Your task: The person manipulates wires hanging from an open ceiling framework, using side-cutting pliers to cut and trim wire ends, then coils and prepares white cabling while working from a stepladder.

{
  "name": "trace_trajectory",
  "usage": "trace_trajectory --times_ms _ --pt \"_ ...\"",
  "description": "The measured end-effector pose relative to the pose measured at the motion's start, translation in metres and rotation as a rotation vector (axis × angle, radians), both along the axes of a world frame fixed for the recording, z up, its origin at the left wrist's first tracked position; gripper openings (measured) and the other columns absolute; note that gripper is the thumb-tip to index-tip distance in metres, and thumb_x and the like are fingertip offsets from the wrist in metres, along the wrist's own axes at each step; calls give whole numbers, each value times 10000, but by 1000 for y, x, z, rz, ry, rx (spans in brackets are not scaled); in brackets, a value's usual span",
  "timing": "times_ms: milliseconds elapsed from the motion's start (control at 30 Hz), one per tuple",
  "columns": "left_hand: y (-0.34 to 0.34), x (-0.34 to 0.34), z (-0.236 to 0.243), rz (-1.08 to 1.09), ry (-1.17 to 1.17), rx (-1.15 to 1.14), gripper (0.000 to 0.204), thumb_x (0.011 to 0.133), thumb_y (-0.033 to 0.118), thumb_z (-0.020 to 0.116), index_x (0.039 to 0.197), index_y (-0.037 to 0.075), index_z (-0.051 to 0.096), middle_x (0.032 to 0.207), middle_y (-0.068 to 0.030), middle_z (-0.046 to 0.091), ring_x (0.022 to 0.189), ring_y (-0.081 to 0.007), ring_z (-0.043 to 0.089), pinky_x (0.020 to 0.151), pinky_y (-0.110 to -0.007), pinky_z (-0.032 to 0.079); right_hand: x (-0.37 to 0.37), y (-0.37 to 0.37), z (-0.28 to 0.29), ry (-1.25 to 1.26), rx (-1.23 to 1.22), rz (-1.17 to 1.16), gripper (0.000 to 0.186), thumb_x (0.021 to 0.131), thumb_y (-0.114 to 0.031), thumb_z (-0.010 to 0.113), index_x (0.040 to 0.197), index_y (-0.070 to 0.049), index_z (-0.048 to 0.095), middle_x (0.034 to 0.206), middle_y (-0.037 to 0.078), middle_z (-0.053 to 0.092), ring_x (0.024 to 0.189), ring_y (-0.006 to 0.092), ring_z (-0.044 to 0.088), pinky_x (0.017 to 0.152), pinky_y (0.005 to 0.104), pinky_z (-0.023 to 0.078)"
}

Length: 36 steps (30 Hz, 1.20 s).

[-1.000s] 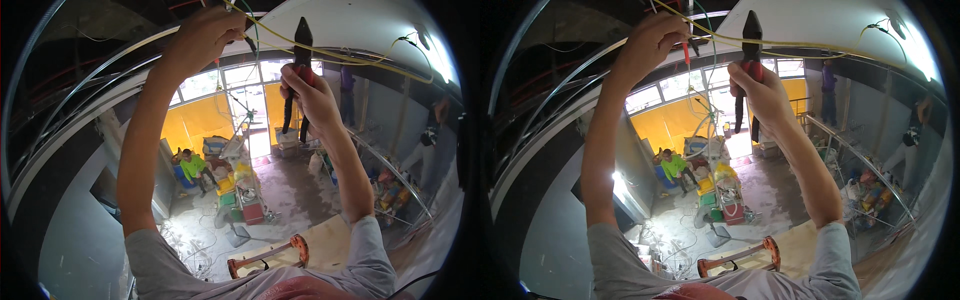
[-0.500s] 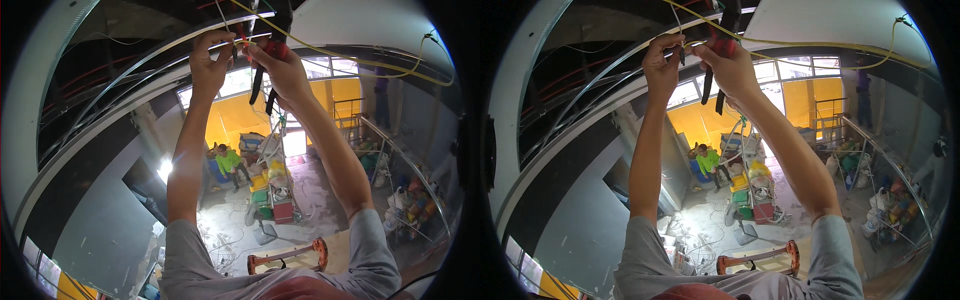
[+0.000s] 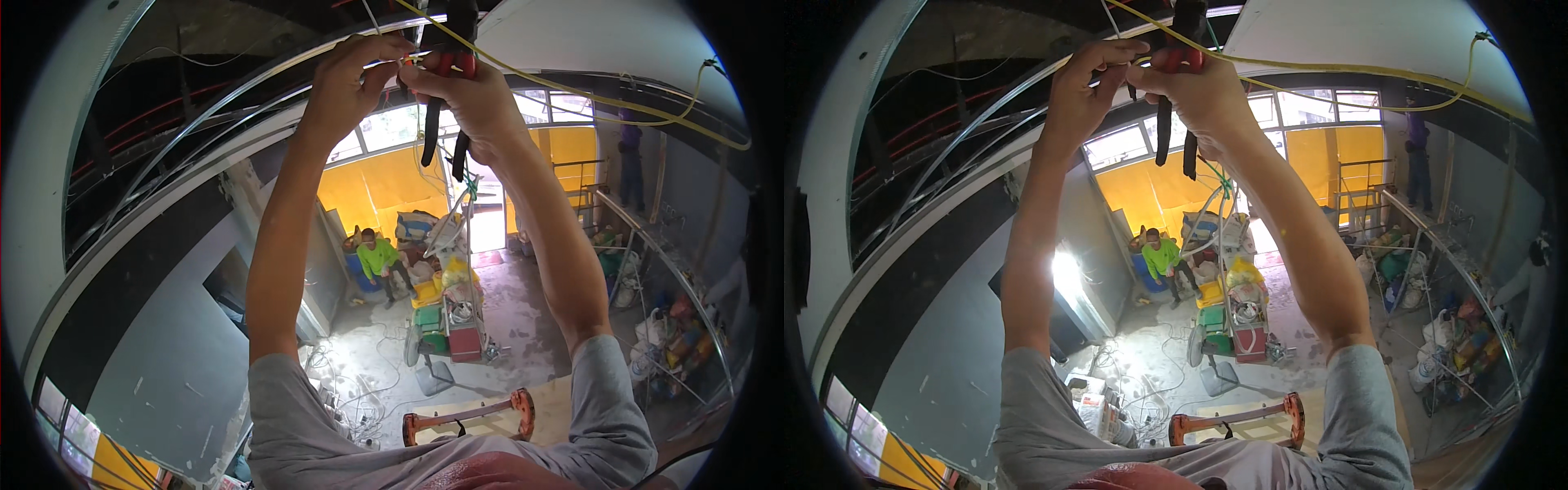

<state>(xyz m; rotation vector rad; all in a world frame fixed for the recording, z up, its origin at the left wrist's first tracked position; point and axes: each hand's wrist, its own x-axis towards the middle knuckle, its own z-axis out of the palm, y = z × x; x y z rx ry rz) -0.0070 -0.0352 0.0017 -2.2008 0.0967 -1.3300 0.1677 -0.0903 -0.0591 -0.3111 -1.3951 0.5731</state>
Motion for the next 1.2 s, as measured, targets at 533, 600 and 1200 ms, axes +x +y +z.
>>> trace_trajectory --times_ms 533,600,1200 --pt "-14 11 19 219 81 125 288 799 -110 696 1017 71 750 936 -46 724 923 -215 639 800 -330 537 34 -10 10 -26 2 66 183 774 -119 825 894 -31 718 785 58 673 734 140 621 720 295 465" --pt "-16 10 20 237 105 132 180 839 20 736 991 115 742 941 -51 703 975 -247 626 858 -382 523 33 -10 11 -35 -2 77 191 773 -127 827 901 -31 722 786 58 673 740 139 622 725 294 466" --pt "-12 15 14 275 91 163 213 812 -15 735 1006 72 746 994 -71 719 1012 -258 623 879 -376 520 38 -2 9 -62 -107 196 114 813 -104 787 851 -50 695 734 32 646 623 86 521 571 246 351"
